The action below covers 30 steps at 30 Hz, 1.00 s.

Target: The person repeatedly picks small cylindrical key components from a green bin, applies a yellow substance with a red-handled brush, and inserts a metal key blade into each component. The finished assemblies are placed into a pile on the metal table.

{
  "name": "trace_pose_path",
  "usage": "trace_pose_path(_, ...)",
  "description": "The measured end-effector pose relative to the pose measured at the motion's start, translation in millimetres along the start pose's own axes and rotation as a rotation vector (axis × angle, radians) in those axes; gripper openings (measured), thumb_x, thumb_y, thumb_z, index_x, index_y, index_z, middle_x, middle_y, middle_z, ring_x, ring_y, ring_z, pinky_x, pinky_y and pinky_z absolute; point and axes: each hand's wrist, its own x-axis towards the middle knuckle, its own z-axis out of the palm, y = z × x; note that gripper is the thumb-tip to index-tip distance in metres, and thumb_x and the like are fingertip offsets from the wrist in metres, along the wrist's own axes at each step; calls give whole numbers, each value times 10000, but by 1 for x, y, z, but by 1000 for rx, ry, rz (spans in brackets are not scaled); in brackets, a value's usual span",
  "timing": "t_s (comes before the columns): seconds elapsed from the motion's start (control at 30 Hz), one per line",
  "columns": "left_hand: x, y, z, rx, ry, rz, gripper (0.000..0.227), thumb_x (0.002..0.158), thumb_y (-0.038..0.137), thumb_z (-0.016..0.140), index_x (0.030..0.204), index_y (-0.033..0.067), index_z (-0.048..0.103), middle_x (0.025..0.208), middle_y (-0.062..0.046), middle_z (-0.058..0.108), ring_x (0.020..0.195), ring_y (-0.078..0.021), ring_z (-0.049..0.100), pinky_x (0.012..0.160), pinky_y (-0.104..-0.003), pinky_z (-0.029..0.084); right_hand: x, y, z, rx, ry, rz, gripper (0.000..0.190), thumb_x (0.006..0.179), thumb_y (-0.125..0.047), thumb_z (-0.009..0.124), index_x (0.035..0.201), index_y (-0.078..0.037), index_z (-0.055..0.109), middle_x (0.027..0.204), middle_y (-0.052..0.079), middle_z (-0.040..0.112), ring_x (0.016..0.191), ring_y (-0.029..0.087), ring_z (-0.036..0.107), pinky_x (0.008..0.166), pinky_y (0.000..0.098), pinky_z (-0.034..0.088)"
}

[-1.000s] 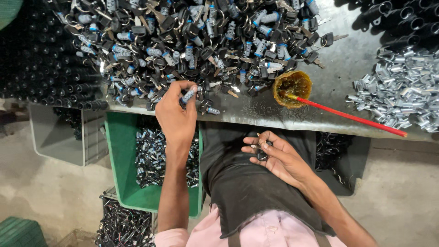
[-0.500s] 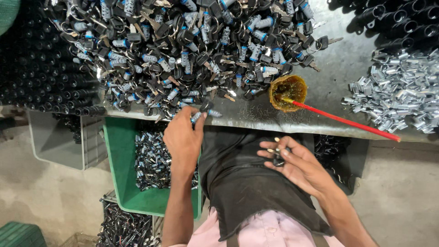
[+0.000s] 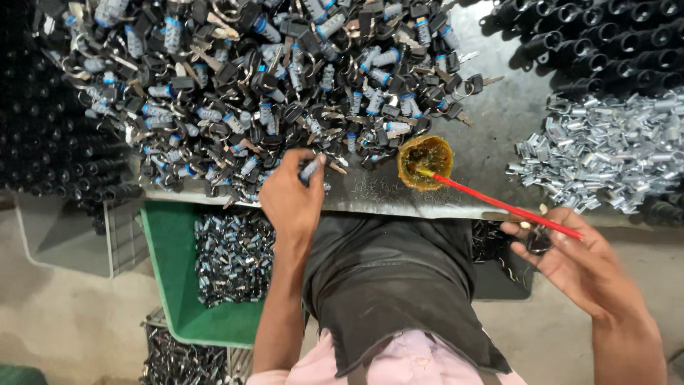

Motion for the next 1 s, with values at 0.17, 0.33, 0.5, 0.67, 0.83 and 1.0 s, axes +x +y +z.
trace_pose_path(0.17,1,0,-13,-409,-16,-132,118,955,145,765,993,36,740,793,-12,696,698,-47,558,610,-237,455,14,24,28,-49,-121,188,114,1005,-150,562,1083,-67,568,1437,217,569,1295,357,571,1028,523,508)
trace_pose_path(0.33,-26,11,-48,-364,-116,-243,107,934,118,778,989,29,758,744,-14,634,668,-53,479,579,-240,393,44,52,95,-17,-315,270,147,998,-179,573,1094,-68,573,1463,227,546,1330,341,569,1059,510,495)
trace_pose_path(0.5,-59,48,-74,-376,-404,21,153,832,63,744,984,61,758,895,-42,789,793,-133,758,715,-284,577,76,67,162,314,-549,261,132,1064,-197,583,1104,-81,536,1523,180,490,1356,303,533,1129,508,472)
trace_pose_path(0.67,-73,68,-75,-392,-766,142,245,827,199,797,1046,92,776,941,-109,775,847,-290,750,738,-350,575,72,76,158,326,-531,424,146,1030,-204,588,1119,-100,536,1433,163,543,1267,271,589,1042,446,495)
trace_pose_path(0.83,-55,70,-75,-357,-790,169,263,815,229,782,1031,85,746,913,-97,762,833,-284,754,720,-351,573,37,63,94,194,-428,355,154,1048,-206,611,1103,-87,530,1370,129,595,1208,234,615,952,375,522)
trace_pose_path(1.0,-36,78,-73,-263,-850,102,256,800,243,788,1005,94,751,889,-68,779,787,-240,753,683,-324,560,-1,-6,15,107,-66,217,198,972,-204,655,1083,-56,586,1273,154,644,1109,279,650,868,403,537)
